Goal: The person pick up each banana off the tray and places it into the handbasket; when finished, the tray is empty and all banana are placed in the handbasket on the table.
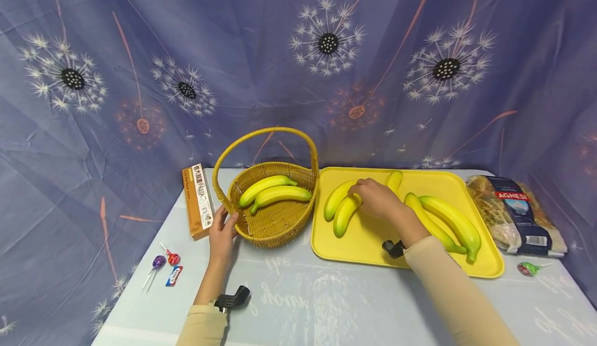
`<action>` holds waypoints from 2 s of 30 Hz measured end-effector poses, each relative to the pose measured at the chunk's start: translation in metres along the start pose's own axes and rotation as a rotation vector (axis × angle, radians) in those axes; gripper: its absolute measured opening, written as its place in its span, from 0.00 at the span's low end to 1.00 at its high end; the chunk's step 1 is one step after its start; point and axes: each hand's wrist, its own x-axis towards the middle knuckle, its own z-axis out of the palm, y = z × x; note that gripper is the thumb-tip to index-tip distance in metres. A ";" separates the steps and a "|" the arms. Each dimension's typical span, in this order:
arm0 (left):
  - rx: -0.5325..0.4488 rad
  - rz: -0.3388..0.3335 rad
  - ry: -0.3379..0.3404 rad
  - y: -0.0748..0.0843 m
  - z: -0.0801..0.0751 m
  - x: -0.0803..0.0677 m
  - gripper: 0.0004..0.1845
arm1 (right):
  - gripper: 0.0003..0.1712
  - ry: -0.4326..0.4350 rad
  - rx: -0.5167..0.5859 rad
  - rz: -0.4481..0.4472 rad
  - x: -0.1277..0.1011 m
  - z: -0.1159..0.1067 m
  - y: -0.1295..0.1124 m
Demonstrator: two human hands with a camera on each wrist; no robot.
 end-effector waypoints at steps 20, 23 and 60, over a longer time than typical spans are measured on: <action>-0.015 -0.040 -0.048 0.034 -0.001 -0.011 0.27 | 0.27 0.043 -0.026 -0.051 -0.011 0.018 -0.004; -0.009 -0.037 -0.049 0.035 -0.001 -0.012 0.27 | 0.24 0.035 0.008 -0.071 -0.012 0.019 -0.008; 0.013 -0.031 -0.055 0.033 -0.003 -0.012 0.27 | 0.55 -0.192 0.248 0.264 -0.029 -0.042 -0.082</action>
